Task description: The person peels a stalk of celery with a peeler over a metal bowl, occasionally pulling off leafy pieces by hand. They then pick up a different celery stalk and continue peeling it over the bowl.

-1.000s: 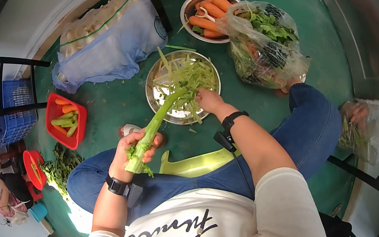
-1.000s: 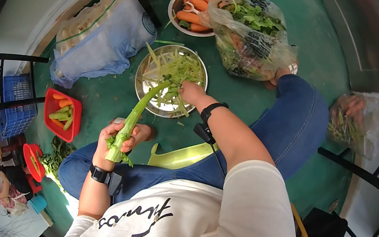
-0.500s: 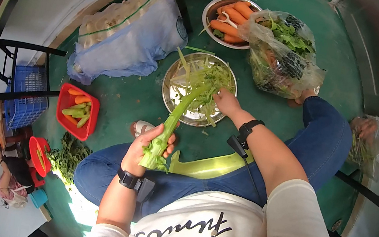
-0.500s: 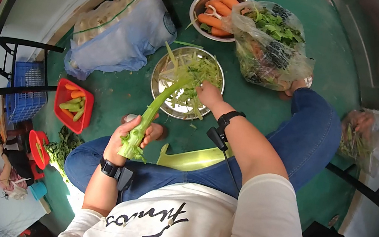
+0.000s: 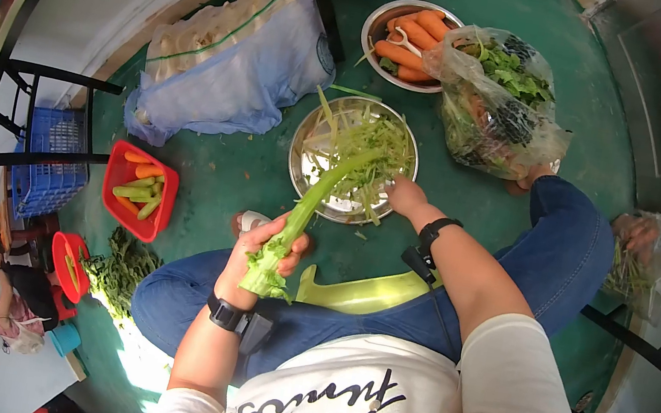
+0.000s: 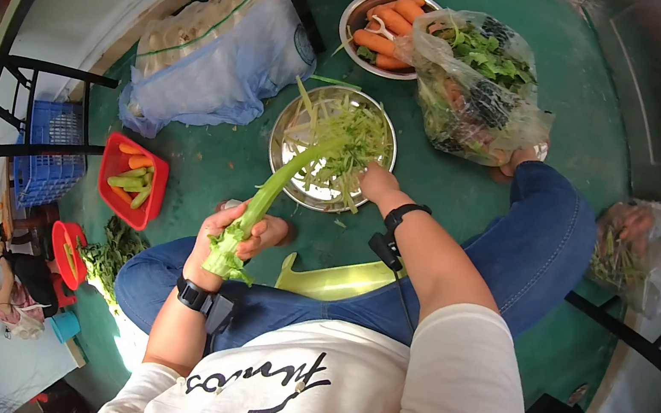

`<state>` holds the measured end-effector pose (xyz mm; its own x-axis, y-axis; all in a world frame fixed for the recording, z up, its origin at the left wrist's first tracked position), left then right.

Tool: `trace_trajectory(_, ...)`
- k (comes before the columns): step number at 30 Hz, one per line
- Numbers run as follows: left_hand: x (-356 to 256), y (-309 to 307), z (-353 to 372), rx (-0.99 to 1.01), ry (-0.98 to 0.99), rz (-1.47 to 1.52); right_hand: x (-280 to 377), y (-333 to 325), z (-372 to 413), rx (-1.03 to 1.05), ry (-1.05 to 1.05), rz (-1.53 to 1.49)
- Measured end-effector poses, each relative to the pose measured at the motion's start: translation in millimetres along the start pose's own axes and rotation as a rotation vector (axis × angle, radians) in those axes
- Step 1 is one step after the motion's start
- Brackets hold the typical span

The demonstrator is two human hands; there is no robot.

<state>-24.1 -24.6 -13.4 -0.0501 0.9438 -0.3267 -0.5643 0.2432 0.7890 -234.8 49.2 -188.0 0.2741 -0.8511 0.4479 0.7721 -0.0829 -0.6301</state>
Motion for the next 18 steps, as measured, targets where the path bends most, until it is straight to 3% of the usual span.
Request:
trace_trajectory(3, -2.8, 6.3, 1.6, 0.035, -0.029, -0.020, -14.7, 12.7, -11.4, 0.104, 0.086, 0.080)
trace_trajectory(5, -8.4, 0.0, -3.4, -0.075, 0.069, -0.088, -4.4, 6.9, -14.5, 0.055, 0.090, -0.086)
trace_trajectory(9, -6.5, -21.3, -5.7, -0.202, 0.015, -0.106, 22.8, -6.1, -0.1, 0.009, 0.020, -0.169)
trace_trajectory(11, -0.8, -29.6, -8.5, -0.167, -0.006, -0.024, 35.3, -11.3, 9.6, 0.004, -0.002, -0.161)
trace_trajectory(13, 1.6, -22.4, -8.7, -0.181, 0.015, 0.072, 62.9, -31.1, 30.6, -0.131, -0.193, -0.219)
trace_trajectory(18, 0.3, -15.1, -10.0, -0.144, -0.015, 0.106, 81.3, -23.0, 44.0, -0.132, -0.306, -0.142)
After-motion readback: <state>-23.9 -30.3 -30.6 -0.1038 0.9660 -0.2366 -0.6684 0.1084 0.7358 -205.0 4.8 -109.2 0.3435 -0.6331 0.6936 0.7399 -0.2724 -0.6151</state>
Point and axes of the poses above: each hand's wrist, its own z-axis away from the middle knuckle, its own y-axis out of the palm, x = y × z, the point moved 8 cm from there along -z, towards the middle knuckle, and after that the axes turned 13 degrees about y, right-handed, at the moved point
